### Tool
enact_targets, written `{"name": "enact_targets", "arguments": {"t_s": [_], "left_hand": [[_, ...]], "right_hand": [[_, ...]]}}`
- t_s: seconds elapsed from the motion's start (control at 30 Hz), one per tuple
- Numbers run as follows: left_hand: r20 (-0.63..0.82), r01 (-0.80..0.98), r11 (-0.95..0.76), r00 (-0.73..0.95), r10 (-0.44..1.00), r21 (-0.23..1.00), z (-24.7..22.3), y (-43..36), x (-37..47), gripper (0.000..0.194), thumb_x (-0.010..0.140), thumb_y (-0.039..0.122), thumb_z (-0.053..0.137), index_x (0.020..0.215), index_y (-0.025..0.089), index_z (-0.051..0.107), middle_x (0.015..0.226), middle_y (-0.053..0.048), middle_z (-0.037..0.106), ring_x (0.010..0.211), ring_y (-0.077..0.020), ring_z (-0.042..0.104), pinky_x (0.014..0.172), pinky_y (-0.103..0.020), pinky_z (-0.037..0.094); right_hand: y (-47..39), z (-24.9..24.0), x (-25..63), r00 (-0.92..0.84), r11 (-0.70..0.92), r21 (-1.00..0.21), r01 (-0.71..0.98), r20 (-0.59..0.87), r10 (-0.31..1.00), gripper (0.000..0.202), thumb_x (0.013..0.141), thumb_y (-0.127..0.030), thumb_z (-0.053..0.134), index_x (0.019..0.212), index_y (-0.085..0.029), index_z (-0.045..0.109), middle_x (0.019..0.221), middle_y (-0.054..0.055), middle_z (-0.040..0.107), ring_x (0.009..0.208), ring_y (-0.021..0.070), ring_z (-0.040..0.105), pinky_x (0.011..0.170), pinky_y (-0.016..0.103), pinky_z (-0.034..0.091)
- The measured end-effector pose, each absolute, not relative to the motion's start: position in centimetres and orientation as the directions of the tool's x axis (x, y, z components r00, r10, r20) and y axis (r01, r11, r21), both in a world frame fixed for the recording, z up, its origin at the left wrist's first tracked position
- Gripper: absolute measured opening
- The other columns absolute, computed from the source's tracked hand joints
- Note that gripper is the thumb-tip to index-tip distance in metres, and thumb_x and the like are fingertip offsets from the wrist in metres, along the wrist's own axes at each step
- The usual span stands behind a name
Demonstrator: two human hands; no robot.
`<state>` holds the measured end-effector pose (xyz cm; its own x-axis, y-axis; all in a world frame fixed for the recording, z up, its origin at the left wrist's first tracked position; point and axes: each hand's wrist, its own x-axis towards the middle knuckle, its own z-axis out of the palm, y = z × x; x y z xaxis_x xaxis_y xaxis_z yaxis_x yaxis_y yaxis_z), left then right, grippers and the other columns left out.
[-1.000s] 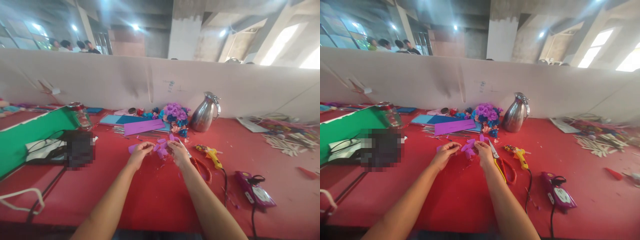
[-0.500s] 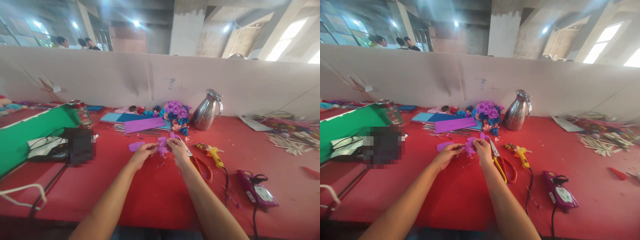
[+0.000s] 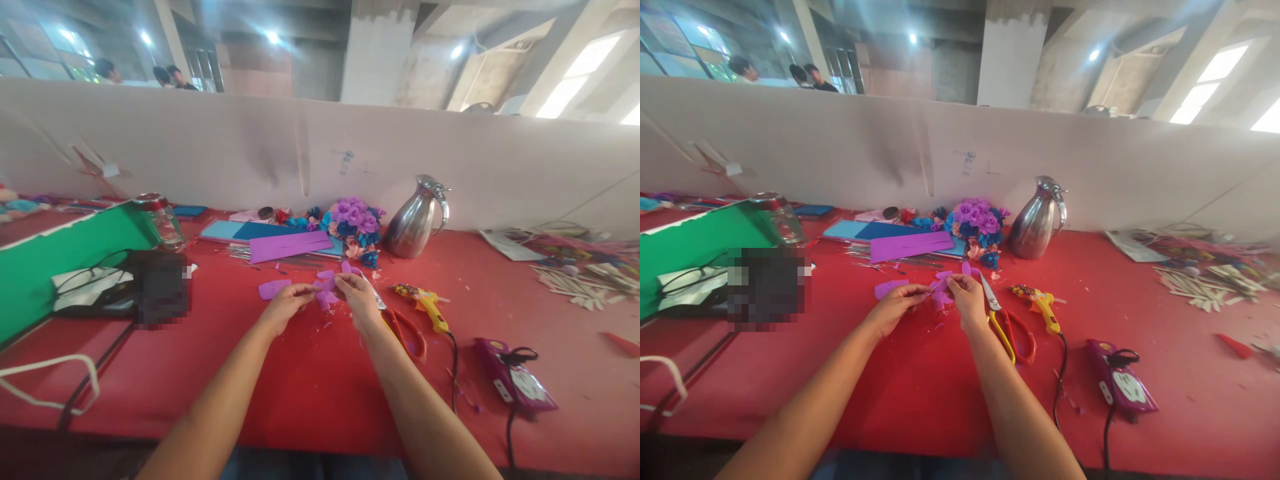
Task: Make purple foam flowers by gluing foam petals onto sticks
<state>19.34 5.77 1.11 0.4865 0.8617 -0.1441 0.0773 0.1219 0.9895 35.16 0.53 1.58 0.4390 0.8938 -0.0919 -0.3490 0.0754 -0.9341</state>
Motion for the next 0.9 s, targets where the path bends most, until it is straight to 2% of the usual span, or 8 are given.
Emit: {"name": "enact_targets", "arguments": {"t_s": [0.37,0.67,0.9], "left_hand": [[-0.144,0.087,0.116,0.504,0.851,0.989,0.99,5.87,19.18,0.027,0.06,0.03,0.074,0.084,0.019,0.078,0.064,-0.001,0.062,0.057,-0.011,0.04,0.058,-0.026,0.028],[-0.116,0.094,0.082,0.468,0.876,0.992,1.37,5.94,19.02,0.03,0.061,0.034,0.075,0.087,0.018,0.077,0.073,-0.003,0.067,0.058,-0.0103,0.04,0.058,-0.025,0.029],[-0.101,0.03,0.099,0.48,0.872,0.995,1.47,5.71,19.25,0.037,0.059,0.033,0.077,0.093,0.018,0.073,0.066,0.001,0.058,0.057,-0.0096,0.042,0.057,-0.025,0.03]], "right_hand": [[0.65,1.38,35.51,0.457,0.085,-0.942,-0.324,-0.077,0.886,0.034,0.051,-0.043,0.082,0.07,-0.018,0.069,0.066,0.001,0.068,0.061,0.0133,0.06,0.065,0.028,0.049],[0.73,1.42,35.65,0.473,0.081,-0.937,-0.34,-0.096,0.876,0.035,0.051,-0.044,0.083,0.071,-0.018,0.069,0.063,0.0,0.068,0.062,0.0127,0.06,0.063,0.026,0.047],[0.78,1.07,35.45,0.463,0.075,-0.942,-0.326,-0.09,0.882,0.035,0.052,-0.046,0.082,0.071,-0.019,0.069,0.065,0.001,0.068,0.062,0.0133,0.061,0.064,0.027,0.048]]}}
